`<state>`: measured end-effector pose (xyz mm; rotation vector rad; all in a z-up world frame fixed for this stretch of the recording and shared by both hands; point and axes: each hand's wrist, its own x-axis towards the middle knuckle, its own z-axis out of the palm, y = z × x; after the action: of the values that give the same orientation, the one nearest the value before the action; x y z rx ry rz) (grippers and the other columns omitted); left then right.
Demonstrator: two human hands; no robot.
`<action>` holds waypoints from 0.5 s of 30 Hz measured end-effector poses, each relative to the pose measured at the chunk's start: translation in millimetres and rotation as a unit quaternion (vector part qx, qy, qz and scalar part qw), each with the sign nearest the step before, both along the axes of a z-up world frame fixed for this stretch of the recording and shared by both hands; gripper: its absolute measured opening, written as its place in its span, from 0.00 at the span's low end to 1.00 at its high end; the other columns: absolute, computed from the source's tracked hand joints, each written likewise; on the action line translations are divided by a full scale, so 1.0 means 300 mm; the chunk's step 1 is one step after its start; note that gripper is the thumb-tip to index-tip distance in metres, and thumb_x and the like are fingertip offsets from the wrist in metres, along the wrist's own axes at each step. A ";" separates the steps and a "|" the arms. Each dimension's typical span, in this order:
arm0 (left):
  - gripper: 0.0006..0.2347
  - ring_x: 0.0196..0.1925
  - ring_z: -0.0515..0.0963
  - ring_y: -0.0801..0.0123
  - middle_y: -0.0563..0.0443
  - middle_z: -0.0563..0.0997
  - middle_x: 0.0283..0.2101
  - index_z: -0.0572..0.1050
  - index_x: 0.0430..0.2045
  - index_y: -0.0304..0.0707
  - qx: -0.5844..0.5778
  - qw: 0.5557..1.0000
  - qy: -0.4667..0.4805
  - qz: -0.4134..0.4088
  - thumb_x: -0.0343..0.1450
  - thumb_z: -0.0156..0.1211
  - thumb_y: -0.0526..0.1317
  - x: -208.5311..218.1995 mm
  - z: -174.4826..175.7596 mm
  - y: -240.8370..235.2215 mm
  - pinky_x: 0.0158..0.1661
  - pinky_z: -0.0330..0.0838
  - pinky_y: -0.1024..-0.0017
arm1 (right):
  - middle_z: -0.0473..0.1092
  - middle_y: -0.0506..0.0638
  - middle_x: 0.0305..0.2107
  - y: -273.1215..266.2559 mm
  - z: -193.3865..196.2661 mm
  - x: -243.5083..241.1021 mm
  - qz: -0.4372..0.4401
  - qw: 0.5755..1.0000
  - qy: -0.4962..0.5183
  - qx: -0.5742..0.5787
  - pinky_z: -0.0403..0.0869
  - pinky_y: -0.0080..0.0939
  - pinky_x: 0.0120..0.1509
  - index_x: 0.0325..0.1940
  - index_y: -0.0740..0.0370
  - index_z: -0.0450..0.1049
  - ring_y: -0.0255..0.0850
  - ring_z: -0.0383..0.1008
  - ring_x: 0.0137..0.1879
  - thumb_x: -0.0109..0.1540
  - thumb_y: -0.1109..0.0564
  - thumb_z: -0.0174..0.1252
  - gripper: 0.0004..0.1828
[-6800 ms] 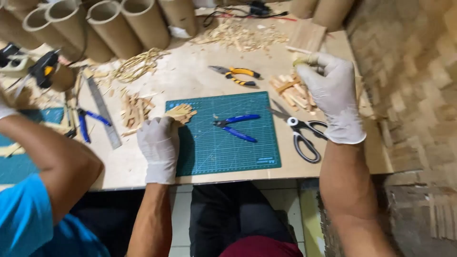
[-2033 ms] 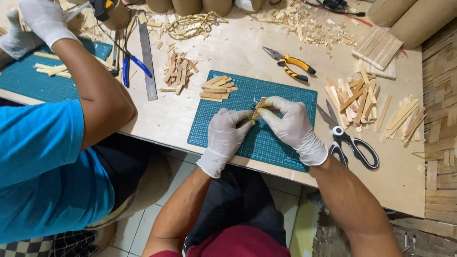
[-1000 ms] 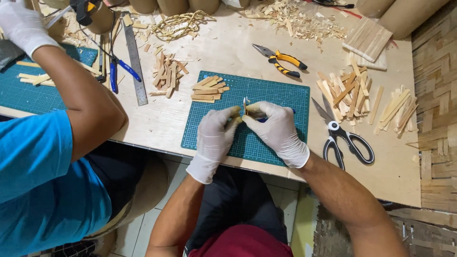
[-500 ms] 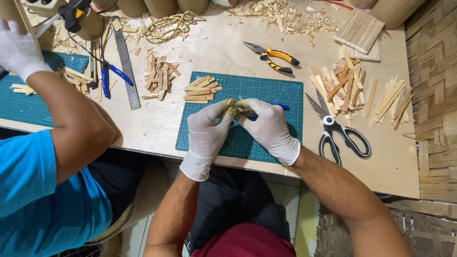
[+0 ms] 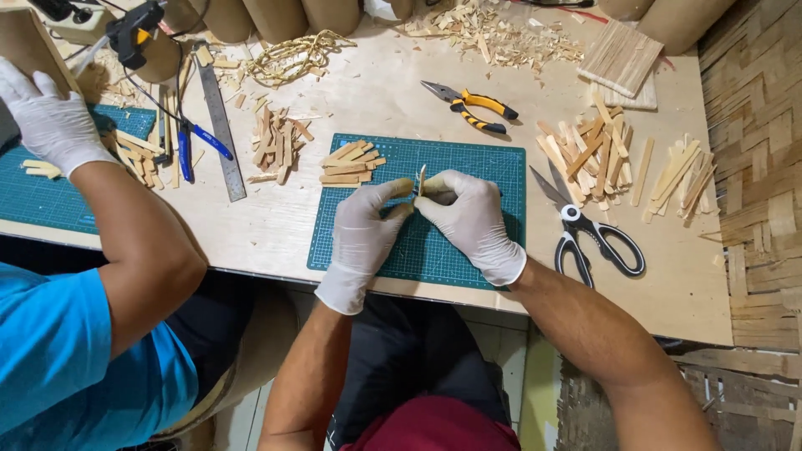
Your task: Assembling a miniature wooden structure by gluing small sticks together and trimming them with scissors on a cutting mat.
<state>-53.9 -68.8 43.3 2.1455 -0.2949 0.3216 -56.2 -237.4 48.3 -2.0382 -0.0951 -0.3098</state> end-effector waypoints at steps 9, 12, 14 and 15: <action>0.11 0.37 0.83 0.59 0.57 0.82 0.31 0.85 0.36 0.58 0.114 0.989 0.029 0.091 0.61 0.76 0.44 0.001 -0.138 -0.072 0.42 0.78 0.66 | 0.80 0.53 0.27 0.005 -0.010 0.007 -0.015 1.000 0.024 -0.007 0.79 0.38 0.35 0.35 0.58 0.84 0.43 0.83 0.30 0.53 0.56 0.76 0.10; 0.10 0.36 0.84 0.59 0.54 0.83 0.29 0.85 0.33 0.54 0.106 0.990 0.034 0.087 0.61 0.77 0.40 0.004 -0.112 -0.070 0.40 0.78 0.66 | 0.81 0.52 0.29 0.001 0.007 0.003 0.002 0.999 0.034 0.000 0.79 0.36 0.36 0.38 0.57 0.84 0.41 0.82 0.32 0.53 0.59 0.75 0.11; 0.07 0.34 0.84 0.59 0.54 0.84 0.27 0.85 0.31 0.52 0.073 0.994 0.047 0.073 0.62 0.76 0.41 0.015 -0.109 -0.061 0.38 0.78 0.67 | 0.81 0.53 0.30 0.000 0.030 0.000 0.016 0.999 0.037 0.019 0.79 0.38 0.38 0.40 0.58 0.84 0.43 0.83 0.34 0.53 0.61 0.74 0.12; 0.06 0.33 0.85 0.59 0.54 0.85 0.25 0.85 0.28 0.51 0.039 0.996 0.059 0.061 0.63 0.76 0.41 0.019 -0.107 -0.055 0.36 0.79 0.67 | 0.81 0.55 0.32 0.002 0.041 -0.001 0.031 0.998 0.040 0.038 0.80 0.39 0.40 0.42 0.59 0.84 0.46 0.84 0.36 0.53 0.63 0.73 0.14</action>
<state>-48.1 -85.3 11.4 2.2553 -0.1118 0.2545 -56.6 -236.9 60.6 -1.9661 -0.0957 -0.1900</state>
